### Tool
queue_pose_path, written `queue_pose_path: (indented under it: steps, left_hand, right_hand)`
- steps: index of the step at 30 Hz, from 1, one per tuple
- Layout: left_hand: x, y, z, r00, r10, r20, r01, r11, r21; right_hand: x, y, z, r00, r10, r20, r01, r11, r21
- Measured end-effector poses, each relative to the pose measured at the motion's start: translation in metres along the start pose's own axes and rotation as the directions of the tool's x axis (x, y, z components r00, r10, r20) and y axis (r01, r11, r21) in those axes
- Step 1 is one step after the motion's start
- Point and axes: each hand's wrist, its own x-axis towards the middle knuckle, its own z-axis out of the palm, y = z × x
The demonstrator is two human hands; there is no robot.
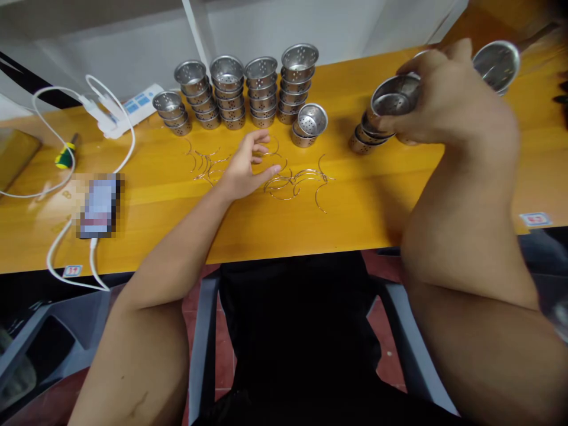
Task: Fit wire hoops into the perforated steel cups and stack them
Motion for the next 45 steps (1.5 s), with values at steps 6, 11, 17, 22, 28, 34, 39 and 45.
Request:
queue_pose_path:
  steps: [6,11,17,22,28,34,39,45]
  left_hand:
    - [0.000,0.003,0.000,0.999,-0.042,0.000,0.042,0.999,-0.006]
    - [0.000,0.003,-0.001,0.997,-0.071,0.003,0.071,0.997,-0.019]
    - [-0.001,0.005,-0.001,0.997,-0.082,0.016,0.081,0.997,0.018]
    - [0.000,0.006,-0.002,0.997,-0.070,0.034,0.070,0.997,0.013]
    - [-0.001,0.002,0.000,0.997,-0.068,0.033,0.068,0.998,0.011]
    - [-0.001,0.002,-0.001,0.998,-0.049,0.030,0.049,0.999,0.003]
    - [0.000,-0.002,-0.001,0.997,-0.061,0.036,0.062,0.998,-0.020]
    - [0.000,0.003,-0.004,0.998,-0.062,0.024,0.062,0.998,-0.008]
  right_hand:
    - [-0.005,-0.005,0.010,0.998,0.015,0.062,-0.011,0.999,-0.053]
    - [-0.003,0.000,0.017,0.998,-0.012,0.064,0.015,0.998,-0.056]
    - [-0.001,0.009,0.019,0.999,-0.029,0.028,0.030,0.999,-0.029]
    - [0.002,0.014,0.019,1.000,0.011,-0.023,-0.010,0.999,0.034]
    - [0.006,0.015,0.018,0.999,0.031,0.039,-0.032,0.999,0.013]
    - [-0.003,0.015,0.018,0.996,-0.087,-0.037,0.088,0.996,0.031]
    - [-0.011,0.001,0.016,0.852,-0.419,-0.313,0.466,0.880,0.093]
    - [0.021,-0.024,0.080,0.817,-0.576,0.002,0.566,0.804,0.182]
